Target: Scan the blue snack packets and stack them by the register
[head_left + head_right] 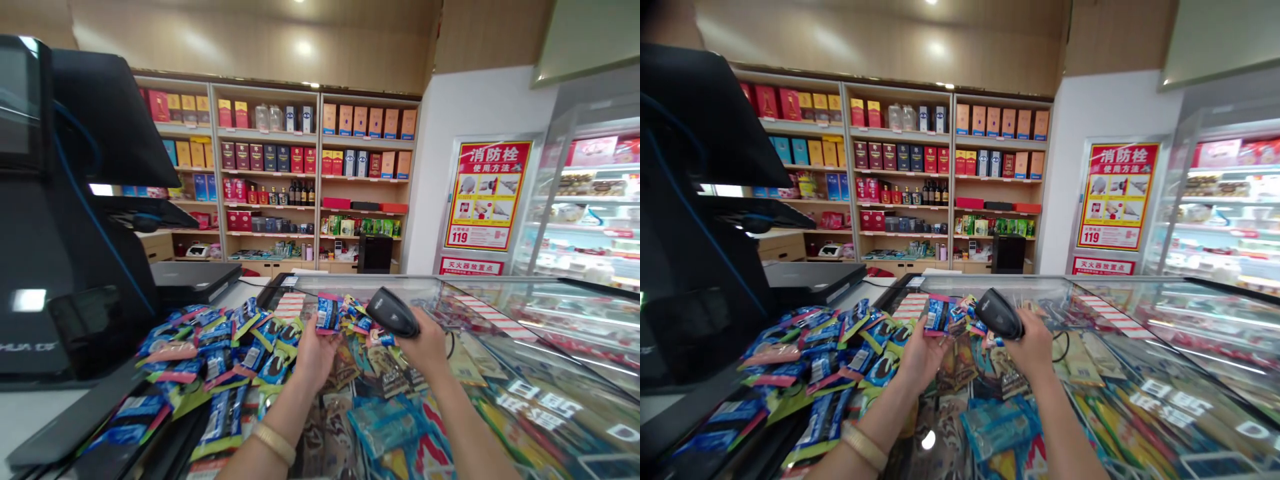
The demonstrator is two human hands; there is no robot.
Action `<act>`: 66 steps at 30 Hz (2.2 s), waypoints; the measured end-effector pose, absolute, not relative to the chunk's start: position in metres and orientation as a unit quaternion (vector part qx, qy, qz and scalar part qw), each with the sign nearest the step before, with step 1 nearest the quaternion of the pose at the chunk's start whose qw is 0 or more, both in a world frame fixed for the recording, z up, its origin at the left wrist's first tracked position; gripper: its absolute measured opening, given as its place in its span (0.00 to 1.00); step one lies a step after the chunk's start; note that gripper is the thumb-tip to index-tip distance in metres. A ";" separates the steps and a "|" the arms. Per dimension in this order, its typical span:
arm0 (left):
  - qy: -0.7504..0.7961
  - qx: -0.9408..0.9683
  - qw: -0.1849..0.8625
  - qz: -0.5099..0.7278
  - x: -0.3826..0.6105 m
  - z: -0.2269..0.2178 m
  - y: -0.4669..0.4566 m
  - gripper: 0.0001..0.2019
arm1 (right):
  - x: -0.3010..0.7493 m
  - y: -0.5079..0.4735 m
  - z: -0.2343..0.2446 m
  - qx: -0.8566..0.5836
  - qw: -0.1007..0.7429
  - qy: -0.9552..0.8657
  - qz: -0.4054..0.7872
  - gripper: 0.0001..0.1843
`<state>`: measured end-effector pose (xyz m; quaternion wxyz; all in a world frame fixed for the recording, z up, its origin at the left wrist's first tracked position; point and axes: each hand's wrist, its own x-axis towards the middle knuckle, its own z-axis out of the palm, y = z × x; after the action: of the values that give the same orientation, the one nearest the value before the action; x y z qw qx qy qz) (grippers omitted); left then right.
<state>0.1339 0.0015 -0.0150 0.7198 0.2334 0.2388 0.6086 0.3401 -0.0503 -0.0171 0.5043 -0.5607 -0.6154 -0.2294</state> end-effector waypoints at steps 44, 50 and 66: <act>0.243 0.148 0.525 0.802 0.107 0.009 0.011 0.12 | 0.338 -0.038 -0.042 -0.539 0.462 -0.656 -0.257 0.17; 0.231 0.086 0.601 0.760 0.116 0.006 0.003 0.12 | 0.341 -0.038 -0.041 -0.543 0.466 -0.654 -0.245 0.17; 0.308 0.100 0.685 0.653 0.124 -0.008 0.015 0.09 | 0.358 -0.036 -0.036 -0.603 0.497 -0.558 -0.280 0.15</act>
<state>0.1244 0.0145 -0.0085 0.6851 0.0999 0.3078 0.6526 0.3585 -0.0358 -0.0363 0.4973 -0.6026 -0.5578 -0.2800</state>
